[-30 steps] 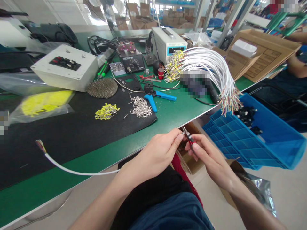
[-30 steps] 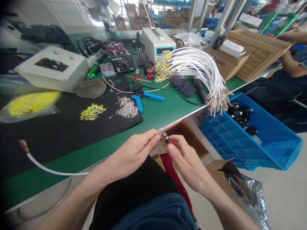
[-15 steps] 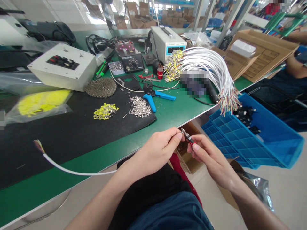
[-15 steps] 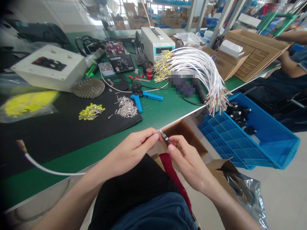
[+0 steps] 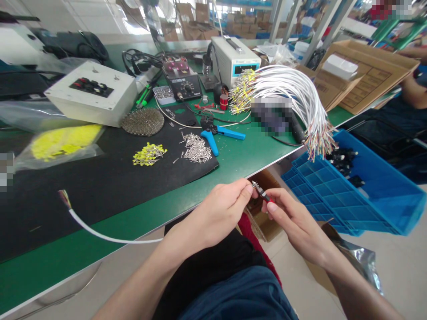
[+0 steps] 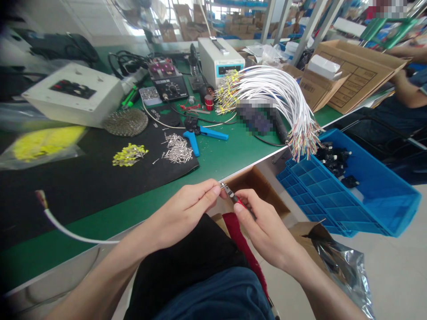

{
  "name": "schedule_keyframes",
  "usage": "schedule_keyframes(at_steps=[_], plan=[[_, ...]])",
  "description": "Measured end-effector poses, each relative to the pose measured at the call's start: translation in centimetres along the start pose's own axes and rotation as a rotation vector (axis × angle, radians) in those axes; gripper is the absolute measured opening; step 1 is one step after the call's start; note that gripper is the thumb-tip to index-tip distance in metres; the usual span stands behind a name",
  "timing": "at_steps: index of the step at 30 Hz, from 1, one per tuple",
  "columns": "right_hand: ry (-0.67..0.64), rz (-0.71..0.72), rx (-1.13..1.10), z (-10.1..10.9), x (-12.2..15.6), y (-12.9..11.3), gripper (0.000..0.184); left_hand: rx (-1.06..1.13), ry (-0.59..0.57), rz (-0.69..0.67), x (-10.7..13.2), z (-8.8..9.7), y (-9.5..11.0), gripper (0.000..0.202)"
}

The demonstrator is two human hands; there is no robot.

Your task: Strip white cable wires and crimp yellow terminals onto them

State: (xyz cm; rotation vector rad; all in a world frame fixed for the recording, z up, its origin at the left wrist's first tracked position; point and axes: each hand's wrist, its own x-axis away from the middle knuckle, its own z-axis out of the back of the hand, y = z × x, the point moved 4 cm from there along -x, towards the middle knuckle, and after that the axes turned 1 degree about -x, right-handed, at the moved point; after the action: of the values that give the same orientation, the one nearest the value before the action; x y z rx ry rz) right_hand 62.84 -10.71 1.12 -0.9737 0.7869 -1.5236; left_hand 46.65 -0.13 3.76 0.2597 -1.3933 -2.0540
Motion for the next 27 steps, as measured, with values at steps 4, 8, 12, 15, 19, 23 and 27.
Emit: schedule_keyframes(at_steps=[4,8,12,15,19,23,27], plan=[[-0.006,0.019,0.055,0.0,-0.1,-0.2,0.022,-0.036,-0.011,-0.002,0.2,0.1,0.2,0.037],[-0.012,0.057,0.121,0.2,0.0,-0.6,0.017,-0.074,-0.023,-0.006,0.4,0.1,0.4,0.034],[-0.016,0.09,0.155,0.4,-0.2,-1.1,0.013,-0.097,-0.013,-0.014,0.4,0.0,0.2,0.031],[-0.012,0.085,0.158,0.3,-0.3,-1.1,0.013,-0.107,0.003,-0.024,0.3,-0.1,-0.1,0.031],[-0.05,-0.023,-0.037,-0.1,-0.2,0.1,0.023,-0.073,0.019,-0.04,0.1,-0.1,-0.4,0.032],[-0.078,-0.092,-0.199,-0.2,-0.1,1.4,0.031,-0.026,-0.013,-0.03,-0.2,-0.2,-0.5,0.034],[-0.072,-0.099,-0.153,0.0,0.0,1.5,0.032,-0.023,-0.031,-0.016,-0.5,-0.2,-0.4,0.035]])
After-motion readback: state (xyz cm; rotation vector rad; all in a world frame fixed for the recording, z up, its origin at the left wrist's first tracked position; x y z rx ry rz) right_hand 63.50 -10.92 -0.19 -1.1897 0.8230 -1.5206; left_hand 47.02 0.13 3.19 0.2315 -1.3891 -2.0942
